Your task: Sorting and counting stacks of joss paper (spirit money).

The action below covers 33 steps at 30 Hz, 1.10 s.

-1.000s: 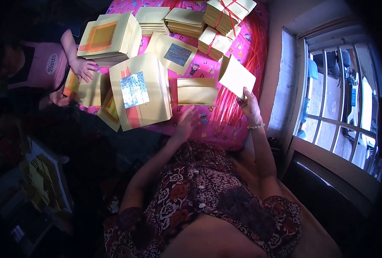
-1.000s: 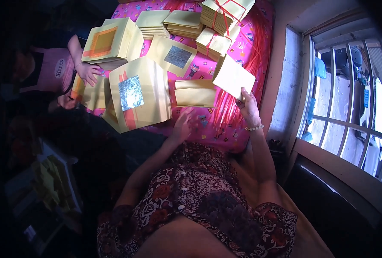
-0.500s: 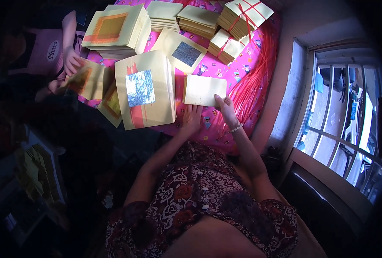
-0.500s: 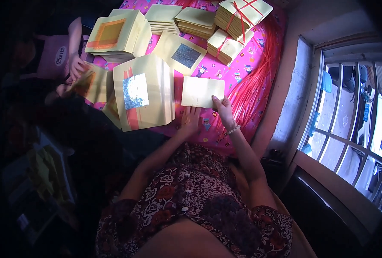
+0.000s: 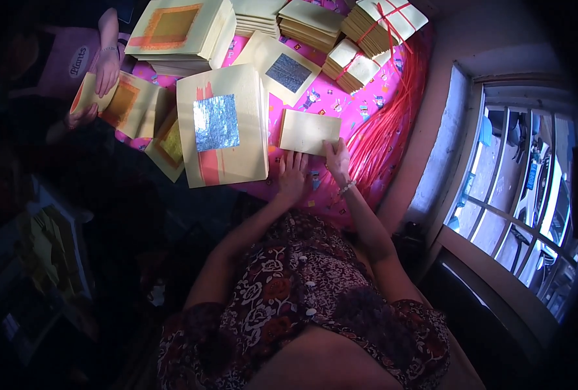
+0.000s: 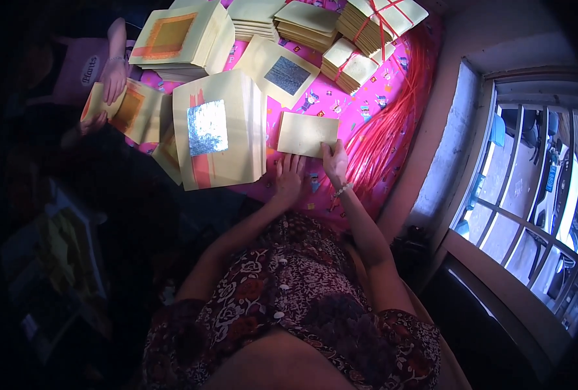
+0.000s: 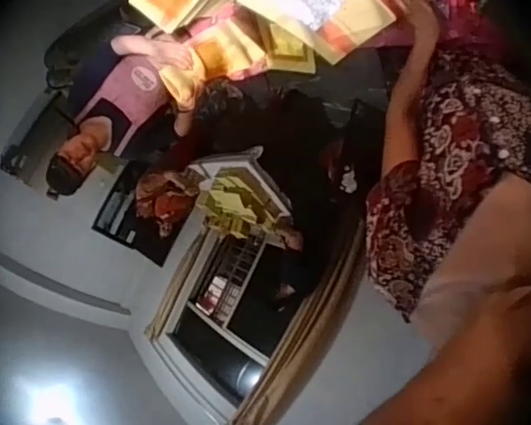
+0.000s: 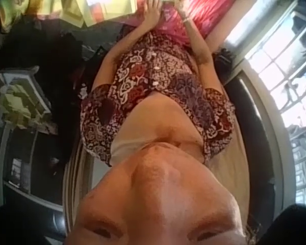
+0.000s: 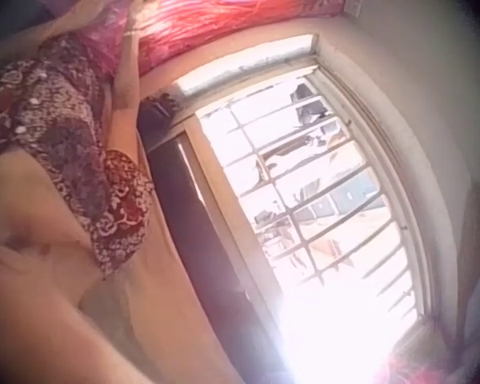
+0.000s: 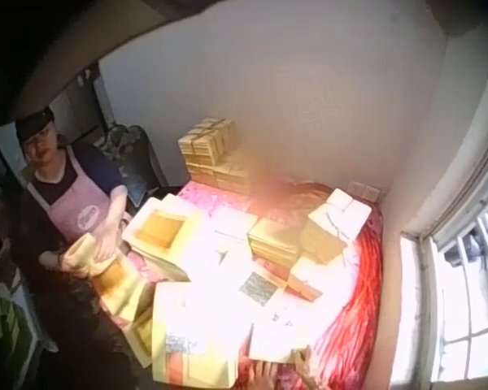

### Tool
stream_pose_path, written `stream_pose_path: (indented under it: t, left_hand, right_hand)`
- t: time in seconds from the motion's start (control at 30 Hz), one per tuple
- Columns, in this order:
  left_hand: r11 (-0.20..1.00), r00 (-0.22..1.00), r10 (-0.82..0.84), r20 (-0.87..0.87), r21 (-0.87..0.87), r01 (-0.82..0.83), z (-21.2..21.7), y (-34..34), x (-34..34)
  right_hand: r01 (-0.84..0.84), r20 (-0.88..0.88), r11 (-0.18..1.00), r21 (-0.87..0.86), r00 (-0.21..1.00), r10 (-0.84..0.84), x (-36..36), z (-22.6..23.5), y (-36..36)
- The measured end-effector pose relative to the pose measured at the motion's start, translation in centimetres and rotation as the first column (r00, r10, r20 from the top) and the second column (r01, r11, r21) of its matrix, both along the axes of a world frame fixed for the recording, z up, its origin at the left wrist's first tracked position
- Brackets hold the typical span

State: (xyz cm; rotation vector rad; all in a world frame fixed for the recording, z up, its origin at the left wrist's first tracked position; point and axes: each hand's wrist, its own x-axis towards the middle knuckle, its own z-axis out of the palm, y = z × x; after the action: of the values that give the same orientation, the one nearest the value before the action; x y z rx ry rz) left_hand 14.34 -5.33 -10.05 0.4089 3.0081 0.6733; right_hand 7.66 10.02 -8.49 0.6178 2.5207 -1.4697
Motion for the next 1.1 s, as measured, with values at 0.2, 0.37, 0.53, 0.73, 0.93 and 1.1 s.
stream_pose_path:
  t: [0.2, 0.37, 0.53, 0.73, 0.93, 1.1]
  left_hand:
    - [0.996, 1.000, -0.009, 0.000, 0.089, 0.009, 1.6, 0.1, -0.3]
    - [0.999, 0.990, -0.016, -0.143, 0.035, 0.022, 0.3, -0.6, -0.5]
    - [0.954, 0.998, 0.003, -0.066, 0.300, 0.017, 3.1, -1.4, -1.7]
    - [0.992, 0.994, -0.087, 0.065, 0.095, 0.080, 2.8, -2.5, -2.1]
    - [0.996, 0.996, -0.062, 0.069, 0.075, 0.057, 4.4, -2.1, -2.3]
    - [0.992, 0.988, -0.123, 0.096, 0.030, 0.121, 4.3, -1.9, -3.4]
  right_hand:
    - [0.003, -0.033, 0.986, 0.169, 0.999, 0.003, 0.2, 0.5, -0.5]
    - [-0.001, -0.083, 0.982, 0.189, 0.996, 0.017, 0.1, 0.6, -1.0]
    - [0.006, -0.122, 0.968, 0.250, 0.992, 0.025, 0.3, 1.0, -1.2]
    - [-0.012, -0.099, 0.942, 0.336, 0.994, 0.048, -0.1, 2.0, -2.0]
    - [-0.006, -0.104, 0.934, 0.357, 0.994, 0.046, -0.3, 2.1, -1.9]
    - [-0.069, -0.062, 0.886, 0.459, 0.992, 0.110, -0.1, 2.6, -0.4]
